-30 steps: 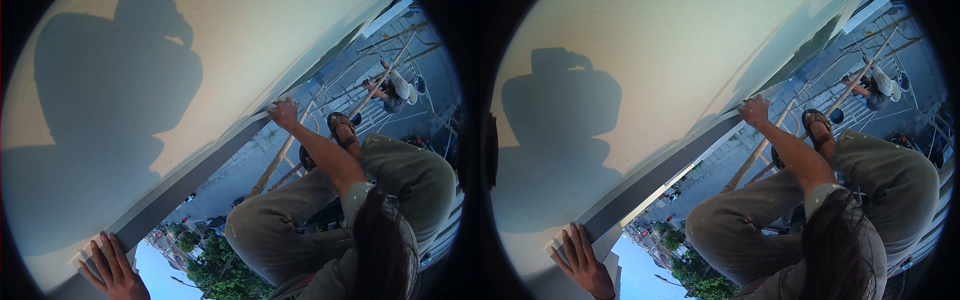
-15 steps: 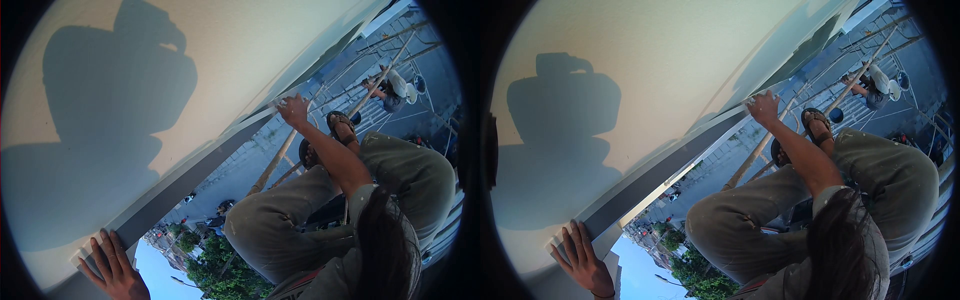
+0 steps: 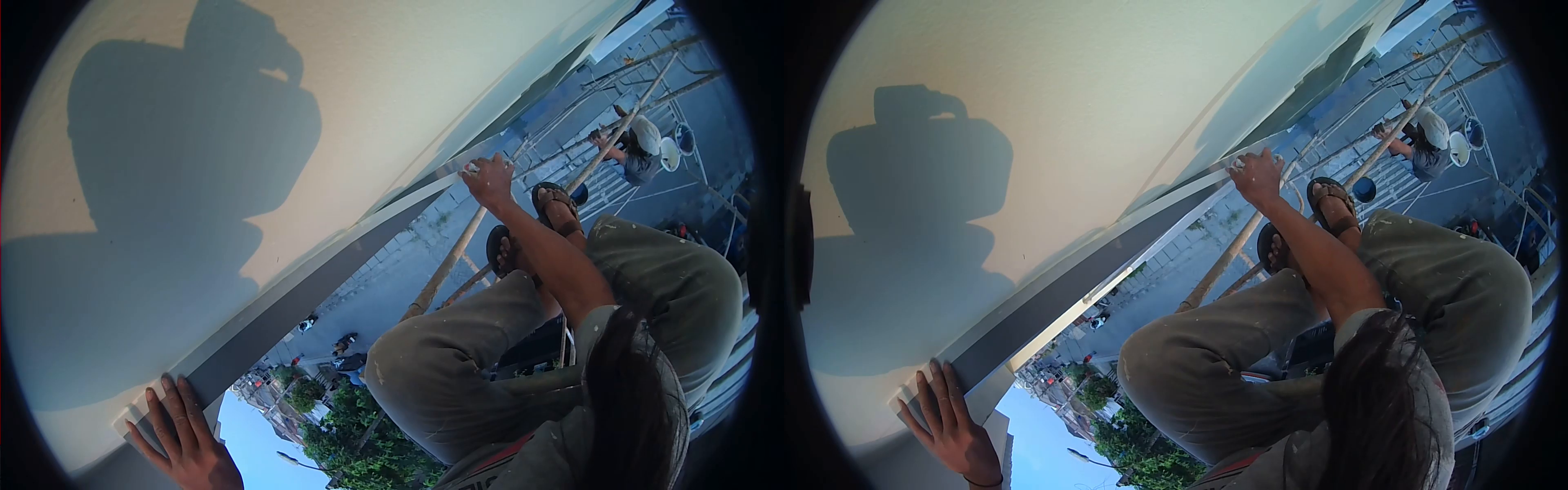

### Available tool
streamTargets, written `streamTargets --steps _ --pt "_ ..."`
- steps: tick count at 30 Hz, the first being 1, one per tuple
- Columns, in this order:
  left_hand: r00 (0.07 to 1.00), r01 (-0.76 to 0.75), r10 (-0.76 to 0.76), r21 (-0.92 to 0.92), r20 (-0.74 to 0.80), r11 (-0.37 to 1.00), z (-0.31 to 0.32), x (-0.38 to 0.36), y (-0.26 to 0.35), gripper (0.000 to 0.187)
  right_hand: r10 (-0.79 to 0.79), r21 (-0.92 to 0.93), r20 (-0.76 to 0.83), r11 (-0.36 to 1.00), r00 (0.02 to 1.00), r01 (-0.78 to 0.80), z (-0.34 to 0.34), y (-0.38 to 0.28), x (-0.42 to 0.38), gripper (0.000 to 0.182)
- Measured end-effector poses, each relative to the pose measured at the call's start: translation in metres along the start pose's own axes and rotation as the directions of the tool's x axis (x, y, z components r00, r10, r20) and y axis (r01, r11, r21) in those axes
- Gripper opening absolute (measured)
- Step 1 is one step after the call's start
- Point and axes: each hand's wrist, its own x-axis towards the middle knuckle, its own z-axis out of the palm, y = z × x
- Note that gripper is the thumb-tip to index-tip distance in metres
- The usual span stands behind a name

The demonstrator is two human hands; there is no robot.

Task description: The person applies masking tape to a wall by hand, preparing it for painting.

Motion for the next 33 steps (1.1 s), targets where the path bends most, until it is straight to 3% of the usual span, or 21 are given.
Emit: streamTargets --steps 7,13,16,19,22,33 --pt "0.998 -0.025 0.026 0.019 -0.065 1.000 0.002 0.001 0.001 0.052 -0.055 -0.100 0.016 0.993 0.998 0.056 0.035 -0.015 0.005 0.035" --pt "0.997 -0.075 0.075 0.044 0.008 0.996 -0.009 0.001 -0.004 0.057 -0.075 -0.106 0.035 0.991 0.997 0.078 0.060 -0.033 0.005 0.031" --pt "0.991 -0.131 0.129 0.105 0.028 0.986 0.014 -0.005 -0.012 0.043 -0.067 -0.079 0.021 0.995 0.998 0.068 0.068 -0.040 0.006 0.031" --pt "0.992 -0.098 0.093 0.049 0.084 0.994 0.006 -0.003 -0.009 0.042 -0.060 -0.079 0.020 0.995 0.998 0.062 0.070 -0.047 0.006 0.030" --pt "0.997 -0.069 0.067 0.068 0.037 0.995 -0.013 0.003 -0.002 0.058 -0.071 -0.086 -0.003 0.994 0.997 0.070 0.080 -0.049 0.007 0.030" --pt "0.998 -0.065 0.063 0.107 0.023 0.992 -0.012 0.003 -0.001 0.053 -0.086 -0.070 -0.010 0.994 0.996 0.085 0.095 -0.057 0.009 0.032"
